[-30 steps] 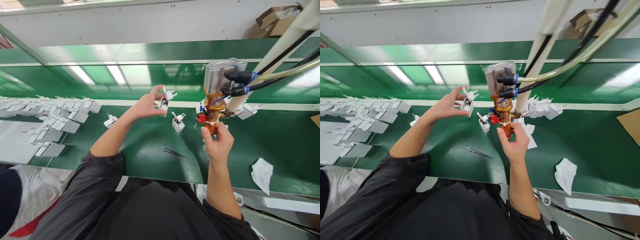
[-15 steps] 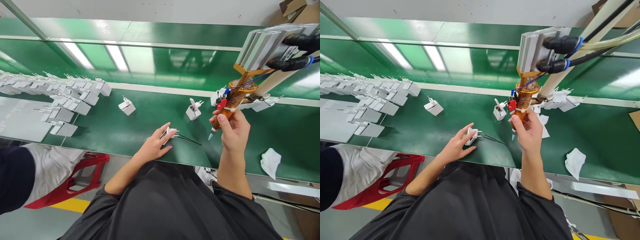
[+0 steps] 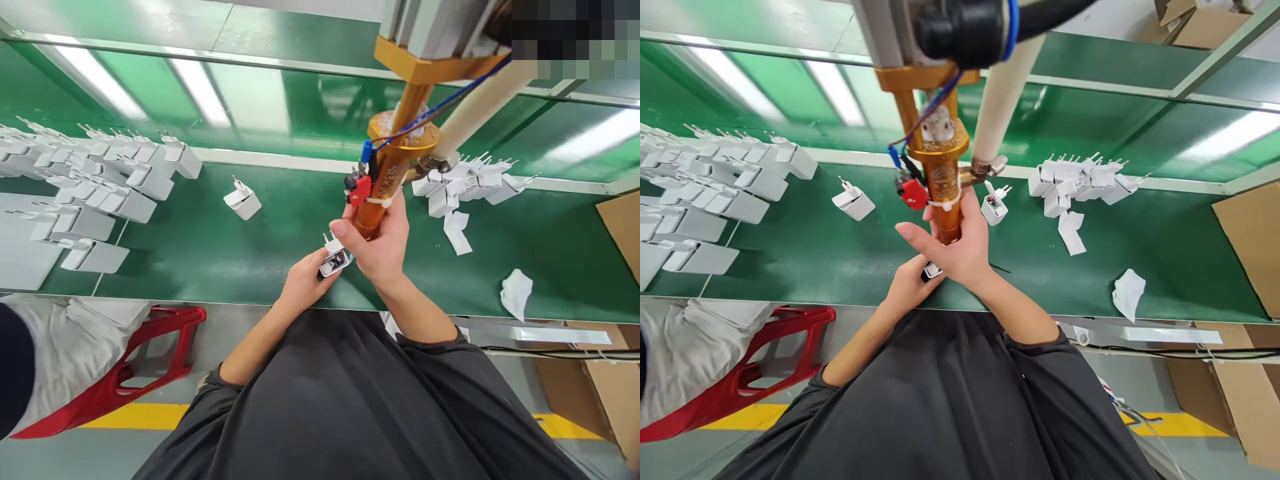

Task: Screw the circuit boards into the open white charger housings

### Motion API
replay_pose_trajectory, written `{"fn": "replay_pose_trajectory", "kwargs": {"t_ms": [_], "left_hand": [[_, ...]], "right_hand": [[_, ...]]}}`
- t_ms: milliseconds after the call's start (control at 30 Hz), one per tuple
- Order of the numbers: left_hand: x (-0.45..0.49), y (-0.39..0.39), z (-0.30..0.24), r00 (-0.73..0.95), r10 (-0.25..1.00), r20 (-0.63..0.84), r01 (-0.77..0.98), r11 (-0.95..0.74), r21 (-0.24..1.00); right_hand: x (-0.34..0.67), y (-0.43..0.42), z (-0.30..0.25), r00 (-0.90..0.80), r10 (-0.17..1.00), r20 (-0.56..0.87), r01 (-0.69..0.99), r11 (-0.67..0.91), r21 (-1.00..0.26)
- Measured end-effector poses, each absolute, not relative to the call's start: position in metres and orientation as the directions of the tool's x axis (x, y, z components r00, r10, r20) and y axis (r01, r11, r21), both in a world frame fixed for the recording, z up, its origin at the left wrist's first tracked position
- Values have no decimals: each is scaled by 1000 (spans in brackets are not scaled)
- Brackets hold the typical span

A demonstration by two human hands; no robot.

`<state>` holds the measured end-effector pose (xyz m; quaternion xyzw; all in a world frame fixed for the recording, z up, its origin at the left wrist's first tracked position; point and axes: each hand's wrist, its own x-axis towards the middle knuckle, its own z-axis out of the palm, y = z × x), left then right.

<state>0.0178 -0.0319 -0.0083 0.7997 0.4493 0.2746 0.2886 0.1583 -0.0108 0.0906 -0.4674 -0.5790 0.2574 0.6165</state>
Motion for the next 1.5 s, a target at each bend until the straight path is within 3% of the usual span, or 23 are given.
{"fn": "replay_pose_trajectory", "kwargs": {"t_ms": [333,833,1500], "left_hand": [[2,-25,21,436,872,224,497,-441,747],[3,-27,35,470,872,135,574,-418,704],[4,-25,35,487,868,101,594,-414,690]], "right_hand": [[139,-10,93,191,847,495,270,440,-856],[141,-6,83,203,758,620,52,624,-780],[143,-5,79,184,786,590,62,590,-805]]}}
